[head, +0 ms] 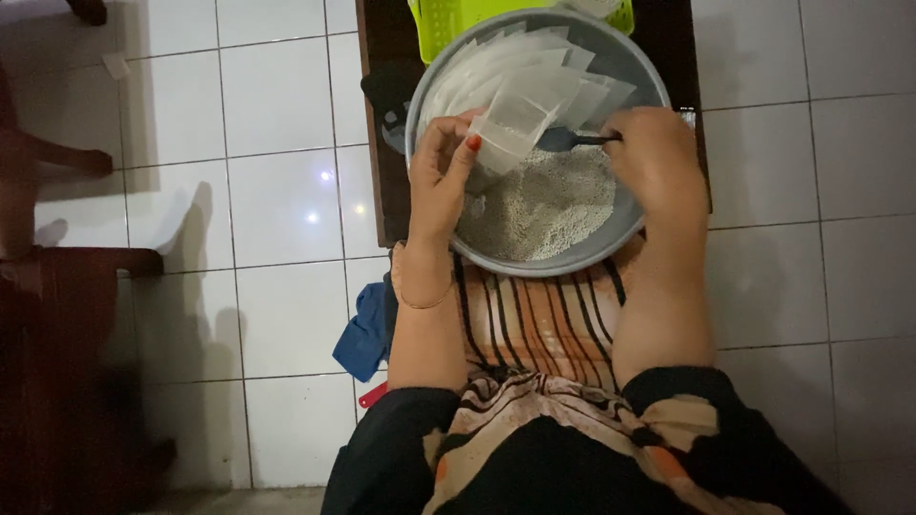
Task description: Scooping white granules from a large bowl into small plastic bags using a spoon.
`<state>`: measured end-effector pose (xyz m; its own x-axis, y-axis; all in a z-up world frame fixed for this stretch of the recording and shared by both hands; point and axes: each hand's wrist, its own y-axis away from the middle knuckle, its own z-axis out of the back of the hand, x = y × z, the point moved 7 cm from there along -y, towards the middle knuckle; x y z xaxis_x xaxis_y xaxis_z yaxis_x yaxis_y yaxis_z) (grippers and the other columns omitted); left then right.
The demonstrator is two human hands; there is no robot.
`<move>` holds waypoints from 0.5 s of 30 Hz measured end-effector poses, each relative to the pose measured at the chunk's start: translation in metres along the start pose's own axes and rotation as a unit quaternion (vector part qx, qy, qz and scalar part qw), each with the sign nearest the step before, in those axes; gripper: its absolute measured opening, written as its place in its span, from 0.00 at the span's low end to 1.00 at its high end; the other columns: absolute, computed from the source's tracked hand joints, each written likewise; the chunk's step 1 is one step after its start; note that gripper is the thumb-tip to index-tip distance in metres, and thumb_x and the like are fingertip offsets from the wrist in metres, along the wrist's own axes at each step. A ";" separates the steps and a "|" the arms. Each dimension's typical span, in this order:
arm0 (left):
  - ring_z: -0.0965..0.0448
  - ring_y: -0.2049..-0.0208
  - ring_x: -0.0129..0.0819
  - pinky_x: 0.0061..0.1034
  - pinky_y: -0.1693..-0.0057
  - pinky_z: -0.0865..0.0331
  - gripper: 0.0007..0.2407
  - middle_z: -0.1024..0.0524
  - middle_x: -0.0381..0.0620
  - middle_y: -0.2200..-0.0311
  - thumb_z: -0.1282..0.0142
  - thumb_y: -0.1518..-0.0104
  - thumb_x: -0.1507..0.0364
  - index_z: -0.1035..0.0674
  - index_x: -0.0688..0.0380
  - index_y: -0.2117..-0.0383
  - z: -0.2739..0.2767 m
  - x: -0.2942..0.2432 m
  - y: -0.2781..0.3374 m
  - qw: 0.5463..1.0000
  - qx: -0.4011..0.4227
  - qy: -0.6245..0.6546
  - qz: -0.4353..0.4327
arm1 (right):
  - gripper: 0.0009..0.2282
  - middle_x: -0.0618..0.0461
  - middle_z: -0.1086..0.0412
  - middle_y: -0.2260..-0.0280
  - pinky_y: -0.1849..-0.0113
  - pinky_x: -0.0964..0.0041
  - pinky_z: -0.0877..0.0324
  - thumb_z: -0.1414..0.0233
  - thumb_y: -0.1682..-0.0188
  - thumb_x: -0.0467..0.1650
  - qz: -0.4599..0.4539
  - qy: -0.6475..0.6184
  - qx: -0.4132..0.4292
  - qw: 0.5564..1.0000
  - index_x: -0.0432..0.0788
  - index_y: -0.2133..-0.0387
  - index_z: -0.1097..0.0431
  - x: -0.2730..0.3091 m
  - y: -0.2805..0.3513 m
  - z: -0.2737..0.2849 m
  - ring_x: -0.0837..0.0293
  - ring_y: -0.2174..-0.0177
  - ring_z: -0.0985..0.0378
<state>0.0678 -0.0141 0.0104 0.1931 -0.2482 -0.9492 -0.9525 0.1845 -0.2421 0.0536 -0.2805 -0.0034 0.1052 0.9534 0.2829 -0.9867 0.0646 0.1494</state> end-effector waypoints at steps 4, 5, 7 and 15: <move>0.27 0.42 0.35 0.25 0.40 0.35 0.08 0.23 0.45 0.50 0.49 0.33 0.61 0.26 0.50 0.62 0.004 0.005 -0.001 1.000 -0.018 -0.025 -0.004 | 0.07 0.41 0.25 0.66 0.68 0.47 0.29 0.47 0.48 0.27 0.010 0.070 0.025 0.997 0.42 0.60 0.22 -0.012 -0.017 -0.032 0.40 0.66 0.22; 0.27 0.42 0.35 0.25 0.40 0.35 0.08 0.23 0.45 0.50 0.49 0.33 0.61 0.26 0.50 0.62 0.002 -0.002 -0.001 1.000 -0.018 -0.025 -0.002 | 0.07 0.41 0.25 0.66 0.68 0.47 0.29 0.47 0.48 0.27 0.009 0.069 0.026 0.997 0.42 0.60 0.22 -0.008 -0.016 -0.029 0.40 0.66 0.22; 0.37 0.66 0.22 0.18 0.57 0.41 0.08 0.35 0.31 0.68 0.53 0.32 0.61 0.30 0.48 0.65 0.001 -0.018 -0.001 0.997 -0.046 -0.056 -0.018 | 0.16 0.39 0.23 0.63 0.62 0.45 0.28 0.50 0.50 0.21 -0.025 0.044 0.047 0.998 0.41 0.50 0.22 -0.003 -0.014 -0.025 0.37 0.64 0.22; 0.37 0.63 0.22 0.17 0.54 0.43 0.05 0.34 0.32 0.66 0.52 0.31 0.64 0.28 0.47 0.61 0.015 -0.018 0.004 0.991 -0.117 -0.043 -0.055 | 0.11 0.33 0.25 0.59 0.68 0.44 0.29 0.51 0.49 0.20 0.017 -0.039 0.015 0.999 0.34 0.57 0.22 0.012 -0.009 -0.022 0.34 0.64 0.23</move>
<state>0.0639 0.0052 0.0234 0.3086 -0.1704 -0.9358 -0.9511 -0.0670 -0.3014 0.0609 -0.2629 -0.0222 0.0820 0.9292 0.3603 -0.9858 0.0223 0.1667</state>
